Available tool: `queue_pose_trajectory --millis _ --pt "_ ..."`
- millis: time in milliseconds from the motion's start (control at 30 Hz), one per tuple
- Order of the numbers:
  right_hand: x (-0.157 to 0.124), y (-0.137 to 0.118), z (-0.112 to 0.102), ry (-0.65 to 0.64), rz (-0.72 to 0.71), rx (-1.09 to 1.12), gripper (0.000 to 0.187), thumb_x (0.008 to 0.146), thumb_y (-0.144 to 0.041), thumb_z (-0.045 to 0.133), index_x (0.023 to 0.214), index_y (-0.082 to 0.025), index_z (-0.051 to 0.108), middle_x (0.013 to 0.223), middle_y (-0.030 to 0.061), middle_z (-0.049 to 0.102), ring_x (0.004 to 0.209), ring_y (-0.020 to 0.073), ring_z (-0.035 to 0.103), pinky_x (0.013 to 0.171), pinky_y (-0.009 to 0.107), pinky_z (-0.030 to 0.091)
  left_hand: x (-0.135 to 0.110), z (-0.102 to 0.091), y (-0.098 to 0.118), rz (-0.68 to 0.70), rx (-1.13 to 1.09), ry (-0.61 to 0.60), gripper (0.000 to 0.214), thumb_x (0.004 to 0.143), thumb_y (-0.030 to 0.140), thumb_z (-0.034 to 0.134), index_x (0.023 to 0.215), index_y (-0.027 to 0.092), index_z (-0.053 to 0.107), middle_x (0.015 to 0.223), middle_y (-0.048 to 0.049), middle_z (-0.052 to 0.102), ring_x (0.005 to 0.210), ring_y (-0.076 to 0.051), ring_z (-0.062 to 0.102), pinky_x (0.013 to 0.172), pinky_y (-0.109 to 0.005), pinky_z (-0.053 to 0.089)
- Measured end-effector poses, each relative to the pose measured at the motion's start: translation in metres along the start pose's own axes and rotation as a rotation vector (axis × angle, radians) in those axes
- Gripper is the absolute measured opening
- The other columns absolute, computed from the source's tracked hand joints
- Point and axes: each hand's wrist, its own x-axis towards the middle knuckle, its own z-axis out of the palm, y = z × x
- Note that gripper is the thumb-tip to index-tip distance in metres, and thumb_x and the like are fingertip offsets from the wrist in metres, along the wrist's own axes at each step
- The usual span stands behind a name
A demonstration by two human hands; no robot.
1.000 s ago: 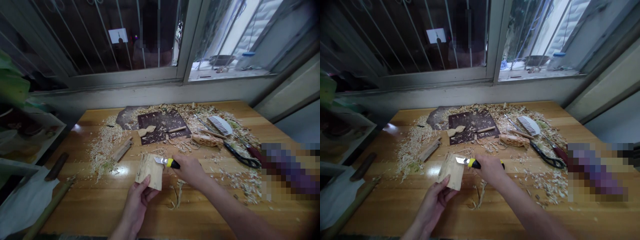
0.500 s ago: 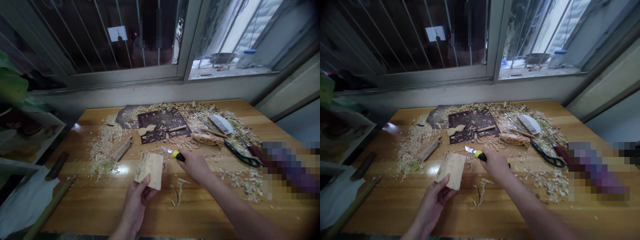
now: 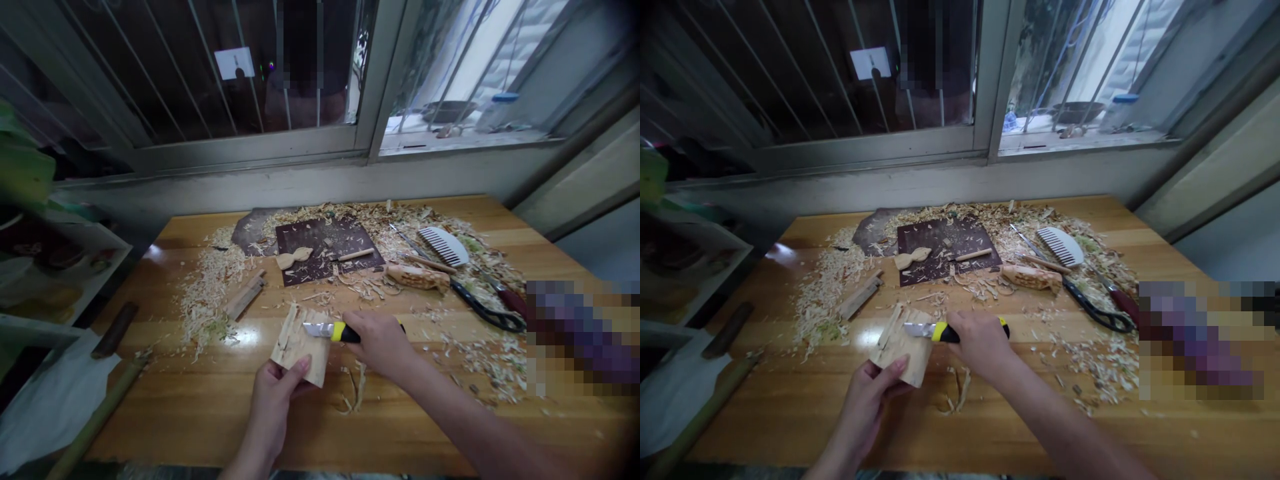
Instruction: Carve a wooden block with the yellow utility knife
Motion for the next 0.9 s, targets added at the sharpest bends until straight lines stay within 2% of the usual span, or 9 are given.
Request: queue_pose_trajectory --millis 100,233,433,533,633,700,800,900 --pt "-0.002 0.002 0.001 0.0 -0.036 0.017 0.009 0.071 -0.024 0.053 0.078 -0.021 0.054 0.074 0.0011 0.063 0.07 0.0163 0.056 0.058 0.024 0.028 -0.001 0.001 0.001 0.019 -0.001 0.018 0.031 0.059 0.027 0.071 0.084 0.009 0.064 0.079 -0.0078 0.069 0.071 -0.018 0.062 0.063 -0.03 0.053" --pt "-0.003 0.002 0.007 0.014 0.006 0.005 0.011 0.07 -0.024 0.053 0.081 -0.02 0.055 0.076 0.0018 0.063 0.072 0.0172 0.056 0.058 0.025 0.029 -0.002 0.002 0.0 0.002 -0.014 -0.02 0.033 0.06 0.029 0.07 0.083 0.007 0.064 0.079 -0.0104 0.069 0.068 -0.018 0.062 0.063 -0.031 0.053" --pt "0.004 -0.001 0.016 0.002 0.026 0.004 0.012 0.07 -0.025 0.054 0.081 -0.021 0.057 0.075 0.002 0.064 0.071 0.0171 0.057 0.058 0.024 0.029 0.0 0.002 -0.003 0.01 -0.051 0.016 0.03 0.058 0.029 0.071 0.079 0.008 0.064 0.075 -0.009 0.069 0.067 -0.019 0.063 0.064 -0.033 0.053" --pt "0.011 0.016 0.017 0.004 0.136 0.012 0.013 0.071 -0.029 0.054 0.082 -0.023 0.058 0.076 0.0013 0.065 0.07 0.016 0.057 0.057 0.023 0.029 -0.002 -0.002 -0.001 0.006 -0.05 0.036 0.028 0.058 0.027 0.072 0.077 0.009 0.064 0.074 -0.0077 0.069 0.067 -0.018 0.062 0.063 -0.031 0.053" --pt "0.018 0.049 0.011 0.035 0.323 -0.027 0.019 0.077 -0.034 0.047 0.086 -0.022 0.059 0.074 0.0043 0.065 0.064 0.0177 0.058 0.051 0.023 0.026 -0.005 -0.01 0.003 0.003 -0.063 0.09 0.03 0.052 0.025 0.075 0.076 0.01 0.064 0.074 -0.0063 0.068 0.068 -0.017 0.062 0.062 -0.027 0.052" --pt "0.02 0.066 0.005 0.063 0.387 -0.063 0.023 0.079 -0.034 0.044 0.093 -0.021 0.058 0.076 0.0064 0.065 0.064 0.0196 0.058 0.049 0.024 0.024 -0.006 -0.014 0.004 -0.026 -0.072 0.125 0.031 0.051 0.026 0.075 0.075 0.009 0.064 0.07 -0.0055 0.068 0.064 -0.016 0.062 0.06 -0.028 0.053" --pt "0.019 0.066 -0.004 0.08 0.347 -0.086 0.024 0.077 -0.038 0.046 0.093 -0.023 0.057 0.077 0.0044 0.065 0.066 0.0189 0.058 0.049 0.024 0.022 -0.003 -0.013 0.004 -0.027 -0.069 0.097 0.034 0.054 0.028 0.074 0.08 0.009 0.063 0.072 -0.0069 0.068 0.063 -0.017 0.062 0.061 -0.03 0.053" --pt "0.015 0.044 -0.004 0.052 0.238 -0.059 0.016 0.076 -0.034 0.047 0.083 -0.023 0.057 0.074 0.0021 0.065 0.064 0.0162 0.057 0.049 0.023 0.022 0.0 -0.009 0.002 -0.003 -0.019 0.082 0.034 0.053 0.029 0.074 0.078 0.008 0.062 0.078 -0.0095 0.068 0.066 -0.018 0.062 0.062 -0.031 0.053"
